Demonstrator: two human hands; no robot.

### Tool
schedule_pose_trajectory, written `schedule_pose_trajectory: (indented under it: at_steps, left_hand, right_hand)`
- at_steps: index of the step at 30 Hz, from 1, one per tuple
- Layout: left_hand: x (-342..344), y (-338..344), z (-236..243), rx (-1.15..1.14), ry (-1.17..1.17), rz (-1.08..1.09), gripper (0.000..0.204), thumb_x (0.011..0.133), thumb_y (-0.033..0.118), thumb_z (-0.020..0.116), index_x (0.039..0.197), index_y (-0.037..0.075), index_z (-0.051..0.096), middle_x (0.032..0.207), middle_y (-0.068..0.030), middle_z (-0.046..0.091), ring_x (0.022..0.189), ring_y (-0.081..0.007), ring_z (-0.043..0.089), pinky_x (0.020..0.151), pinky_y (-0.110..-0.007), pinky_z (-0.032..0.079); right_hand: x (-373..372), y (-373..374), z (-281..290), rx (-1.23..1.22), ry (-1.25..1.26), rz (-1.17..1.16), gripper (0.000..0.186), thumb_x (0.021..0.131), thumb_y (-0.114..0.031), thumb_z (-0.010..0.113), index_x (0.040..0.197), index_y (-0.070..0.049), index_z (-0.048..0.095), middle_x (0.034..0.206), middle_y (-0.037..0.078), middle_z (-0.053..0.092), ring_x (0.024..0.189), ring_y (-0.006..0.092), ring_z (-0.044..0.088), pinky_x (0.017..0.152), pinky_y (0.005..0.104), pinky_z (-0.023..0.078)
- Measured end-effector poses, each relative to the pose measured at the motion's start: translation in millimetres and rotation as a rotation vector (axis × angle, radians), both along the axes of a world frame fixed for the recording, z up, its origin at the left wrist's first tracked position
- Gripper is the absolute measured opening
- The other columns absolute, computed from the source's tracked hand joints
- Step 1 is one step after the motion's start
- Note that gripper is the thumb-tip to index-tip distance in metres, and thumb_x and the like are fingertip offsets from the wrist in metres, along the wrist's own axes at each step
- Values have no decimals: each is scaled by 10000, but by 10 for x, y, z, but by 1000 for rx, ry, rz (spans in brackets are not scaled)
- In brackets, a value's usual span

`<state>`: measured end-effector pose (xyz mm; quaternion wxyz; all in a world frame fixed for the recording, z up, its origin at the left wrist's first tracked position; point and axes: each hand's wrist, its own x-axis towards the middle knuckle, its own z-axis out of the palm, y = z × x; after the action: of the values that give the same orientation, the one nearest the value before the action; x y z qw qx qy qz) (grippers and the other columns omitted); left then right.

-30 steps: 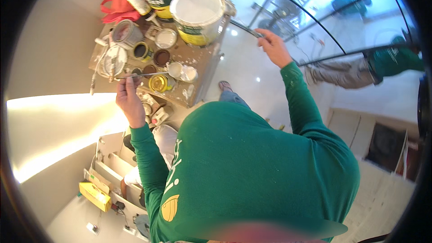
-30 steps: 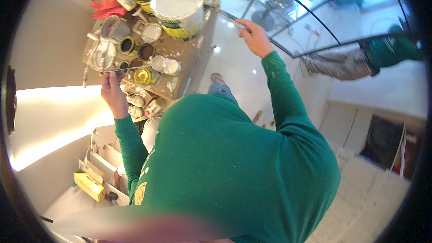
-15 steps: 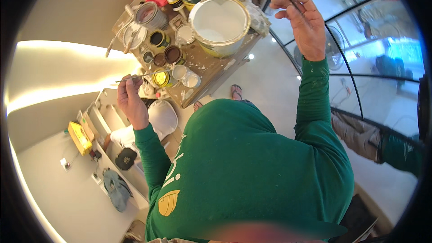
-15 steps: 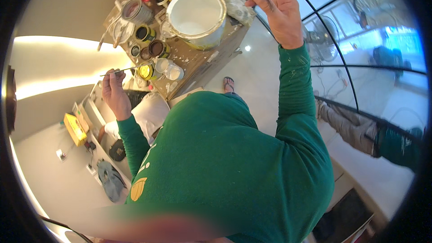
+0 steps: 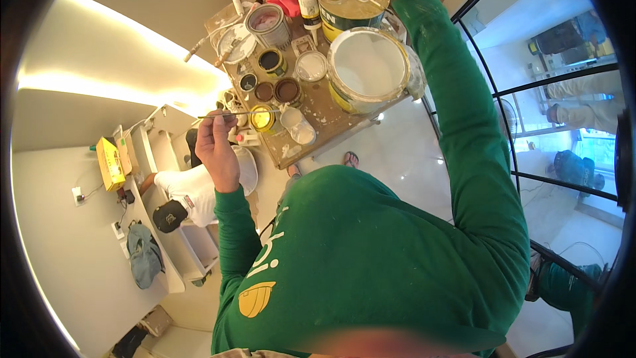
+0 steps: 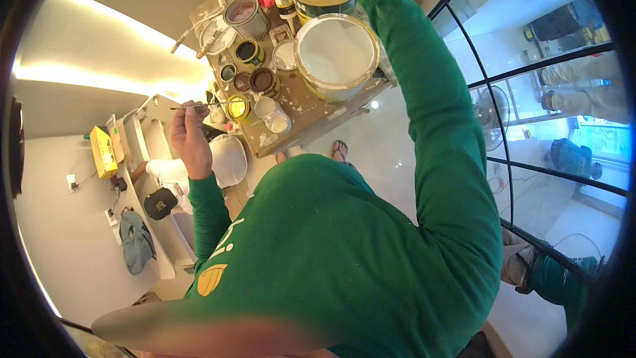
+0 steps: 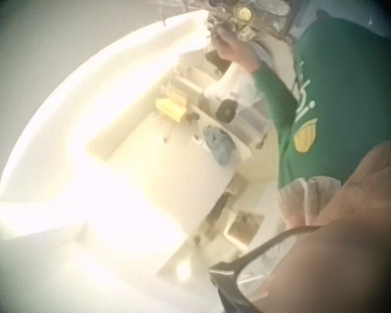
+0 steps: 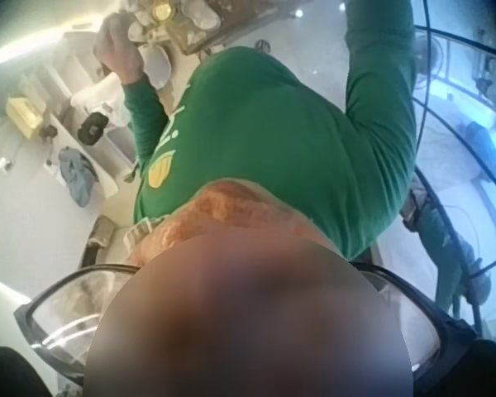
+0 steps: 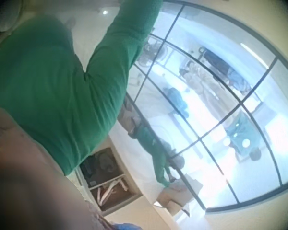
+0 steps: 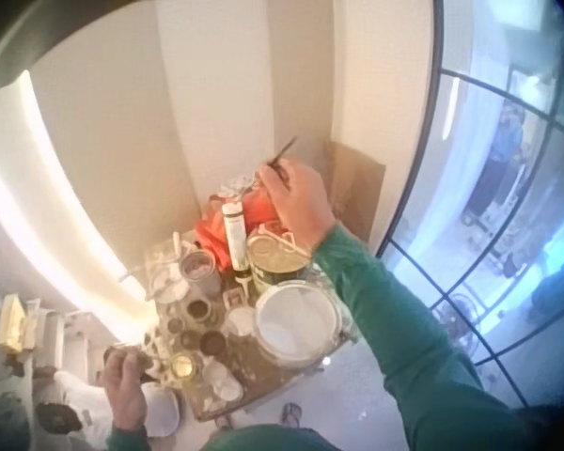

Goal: The person mixes paint in a small container using a metal rod, then pours the mixture into a larger paint can. The person also uses a paintbrush to stir the contents of the small container.

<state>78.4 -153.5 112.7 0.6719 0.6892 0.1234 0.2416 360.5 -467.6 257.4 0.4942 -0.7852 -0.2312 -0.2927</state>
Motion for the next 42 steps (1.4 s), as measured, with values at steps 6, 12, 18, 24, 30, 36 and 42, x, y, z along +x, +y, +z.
schedule_pose_trajectory:
  at_steps: [6, 12, 18, 24, 30, 36, 42]
  left_hand:
    - [274, 267, -123, -104, -15, -139, 150, 1099, 107, 603, 1163, -9, 673, 1067, -62, 734, 962, -145, 699, 918, -308, 567]
    - [571, 573, -335, -263, 15, -350, 152, 1099, 101, 602, 1138, -25, 677, 1084, -65, 734, 977, -132, 693, 919, -287, 556]
    - [806, 688, -538, -400, 79, -578, 163, 1102, 101, 602, 1161, -27, 684, 1068, -31, 716, 970, -92, 656, 910, -259, 529]
    - [919, 761, -542, -378, 137, -680, 159, 1102, 107, 603, 1132, -29, 681, 1066, -29, 715, 968, -84, 644, 913, -256, 521]
    - [927, 795, -511, -384, 124, -722, 154, 1101, 99, 599, 1123, -30, 681, 1076, -26, 712, 969, -86, 642, 909, -257, 519]
    - [865, 821, -492, -371, 121, -716, 152, 1096, 93, 605, 1128, -35, 680, 1077, -26, 710, 968, -92, 640, 898, -256, 517]
    - [814, 789, -486, -345, 120, -702, 157, 1094, 96, 610, 1139, -37, 682, 1075, -28, 709, 965, -90, 639, 899, -260, 523]
  right_hand:
    - [1283, 454, -210, -377, -66, -138, 312, 974, -301, 652, 966, -2, 741, 900, 277, 725, 820, 472, 703, 756, 515, 552]
    - [1527, 651, -367, -575, 358, -113, 316, 960, -308, 675, 1056, -28, 783, 947, 227, 774, 870, 354, 762, 806, 450, 574]
    - [1534, 655, -503, -542, 208, 65, 404, 962, -278, 694, 1226, 24, 742, 1356, 205, 706, 1263, 278, 680, 1062, 336, 515]
    - [1471, 730, -473, -567, 222, -88, 429, 935, -279, 720, 1257, 5, 717, 1339, 214, 703, 1239, 357, 678, 1052, 390, 537]
    - [1537, 838, -345, -846, 250, -211, 455, 899, -284, 737, 1296, -66, 688, 1227, 223, 733, 1097, 392, 710, 947, 435, 572]
    - [1527, 774, -296, -796, 236, -99, 492, 896, -267, 720, 1333, -47, 668, 1243, 231, 723, 1120, 404, 695, 969, 428, 563]
    - [1663, 685, -438, -876, 56, -81, 526, 895, -302, 712, 1315, 11, 666, 1305, 247, 695, 1209, 400, 665, 1041, 423, 533]
